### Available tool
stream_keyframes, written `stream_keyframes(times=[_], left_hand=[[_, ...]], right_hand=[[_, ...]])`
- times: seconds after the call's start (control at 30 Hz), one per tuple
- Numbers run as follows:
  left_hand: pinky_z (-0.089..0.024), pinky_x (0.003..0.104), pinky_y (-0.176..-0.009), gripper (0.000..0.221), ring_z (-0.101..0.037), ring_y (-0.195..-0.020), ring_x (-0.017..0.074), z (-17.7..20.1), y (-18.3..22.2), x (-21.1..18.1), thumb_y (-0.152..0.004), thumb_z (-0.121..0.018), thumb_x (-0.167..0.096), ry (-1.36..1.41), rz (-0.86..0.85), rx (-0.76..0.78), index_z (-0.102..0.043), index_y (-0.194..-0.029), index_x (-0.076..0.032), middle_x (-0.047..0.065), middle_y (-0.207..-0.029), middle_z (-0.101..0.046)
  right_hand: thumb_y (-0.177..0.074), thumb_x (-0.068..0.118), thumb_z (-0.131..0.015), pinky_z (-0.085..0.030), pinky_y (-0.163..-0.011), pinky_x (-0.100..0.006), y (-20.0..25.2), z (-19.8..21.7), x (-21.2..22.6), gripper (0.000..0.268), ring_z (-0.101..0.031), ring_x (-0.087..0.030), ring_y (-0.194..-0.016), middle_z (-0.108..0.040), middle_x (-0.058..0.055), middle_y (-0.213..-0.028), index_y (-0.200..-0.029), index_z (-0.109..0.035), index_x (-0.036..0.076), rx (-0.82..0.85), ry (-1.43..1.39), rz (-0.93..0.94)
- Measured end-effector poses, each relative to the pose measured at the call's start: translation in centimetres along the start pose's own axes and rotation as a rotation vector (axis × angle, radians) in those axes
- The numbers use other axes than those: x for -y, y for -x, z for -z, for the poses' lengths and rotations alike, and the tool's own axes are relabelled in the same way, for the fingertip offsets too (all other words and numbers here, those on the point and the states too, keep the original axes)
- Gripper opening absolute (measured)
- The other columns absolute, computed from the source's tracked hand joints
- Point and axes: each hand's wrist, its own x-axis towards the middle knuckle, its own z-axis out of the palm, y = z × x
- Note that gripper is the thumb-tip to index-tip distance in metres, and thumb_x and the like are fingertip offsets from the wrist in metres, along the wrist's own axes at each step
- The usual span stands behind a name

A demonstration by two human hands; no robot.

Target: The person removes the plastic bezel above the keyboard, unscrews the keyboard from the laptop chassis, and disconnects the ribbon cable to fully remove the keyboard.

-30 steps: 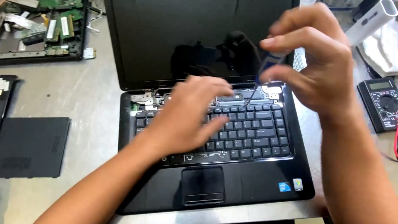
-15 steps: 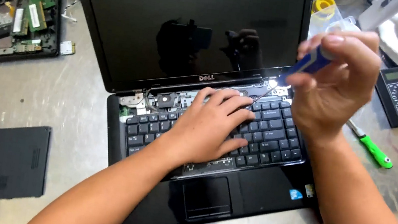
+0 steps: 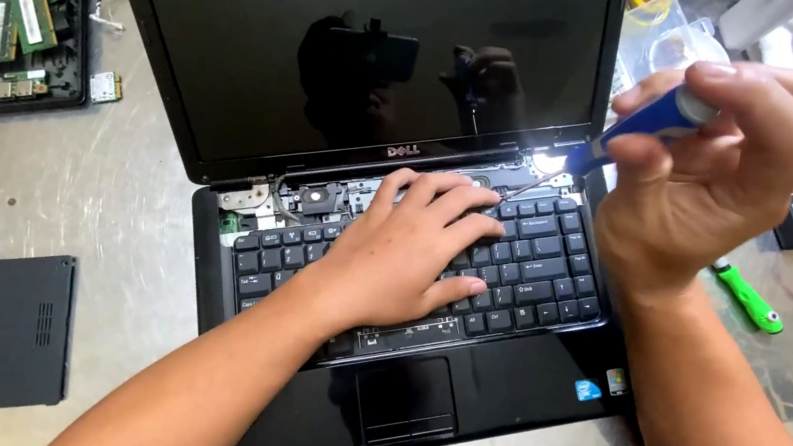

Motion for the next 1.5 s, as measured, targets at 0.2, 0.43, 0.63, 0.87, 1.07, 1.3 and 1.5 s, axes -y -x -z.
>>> stream_keyframes(times=[0.2, 0.43, 0.63, 0.87, 1.07, 1.3, 1.5], left_hand=[[-0.032, 0.055, -0.108, 0.054, -0.044, -0.138, 0.0341, -0.2, 0.2, 0.1, -0.086, -0.078, -0.042, -0.063, -0.055, -0.076, -0.063, -0.131, -0.015, 0.007, -0.146, -0.054], [-0.03, 0.055, -0.109, 0.053, -0.042, -0.139, 0.0339, -0.2, 0.2, 0.1, -0.088, -0.076, -0.042, -0.056, -0.049, -0.059, -0.062, -0.132, -0.017, 0.006, -0.148, -0.053], [-0.032, 0.054, -0.108, 0.054, -0.044, -0.139, 0.035, -0.2, 0.2, 0.2, -0.088, -0.077, -0.042, -0.057, -0.057, -0.063, -0.063, -0.133, -0.016, 0.007, -0.146, -0.054], [-0.028, 0.056, -0.11, 0.053, -0.038, -0.141, 0.0336, -0.2, 0.1, 0.2, -0.09, -0.073, -0.044, -0.058, -0.024, -0.01, -0.061, -0.134, -0.017, 0.006, -0.15, -0.051], [-0.029, 0.056, -0.11, 0.052, -0.041, -0.14, 0.0337, -0.3, 0.1, 0.3, -0.089, -0.075, -0.044, -0.066, -0.039, -0.041, -0.062, -0.132, -0.018, 0.006, -0.148, -0.053], [-0.032, 0.055, -0.108, 0.053, -0.044, -0.138, 0.0343, -0.4, 0.3, 0.3, -0.087, -0.077, -0.043, -0.069, -0.061, -0.08, -0.063, -0.131, -0.017, 0.007, -0.146, -0.055], [-0.029, 0.056, -0.11, 0.052, -0.041, -0.14, 0.0337, -0.4, 0.1, 0.3, -0.089, -0.073, -0.045, -0.078, -0.038, -0.035, -0.062, -0.132, -0.018, 0.006, -0.148, -0.052]], right_hand=[[-0.122, 0.024, -0.038, -0.063, -0.085, -0.045, 0.3, -0.4, 1.4, 0.024, -0.073, -0.045, -0.098, -0.061, -0.035, -0.109, -0.137, -0.038, 0.005, 0.164, -0.133, -0.028], [-0.102, 0.028, -0.072, -0.057, -0.085, -0.039, 0.6, 0.9, -0.6, 0.046, -0.051, -0.028, -0.102, -0.045, -0.014, -0.123, -0.134, -0.048, 0.006, 0.171, 0.022, 0.088], [-0.12, 0.016, -0.04, -0.059, -0.09, -0.043, 0.6, 0.6, 0.2, 0.031, -0.071, -0.042, -0.105, -0.063, -0.032, -0.117, -0.148, -0.031, 0.009, 0.251, -0.078, -0.07], [-0.11, 0.016, -0.059, -0.056, -0.091, -0.046, 0.4, 0.8, -0.9, 0.036, -0.056, -0.036, -0.099, -0.041, -0.019, -0.121, -0.137, -0.04, 0.003, 0.108, -0.018, 0.08], [-0.116, 0.034, -0.044, -0.056, -0.096, -0.046, 0.5, 0.4, -0.5, 0.039, -0.064, -0.039, -0.106, -0.048, -0.024, -0.125, -0.145, -0.035, 0.009, 0.179, -0.047, -0.007], [-0.12, 0.003, -0.044, -0.057, -0.098, -0.047, 0.9, 1.3, -0.9, 0.037, -0.071, -0.045, -0.11, -0.061, -0.034, -0.118, -0.155, -0.033, 0.01, 0.26, -0.079, -0.025], [-0.105, 0.036, -0.062, -0.055, -0.081, -0.038, 0.0, 0.7, -0.4, 0.049, -0.054, -0.028, -0.09, -0.036, -0.016, -0.125, -0.139, -0.04, 0.007, 0.191, -0.009, 0.062]])
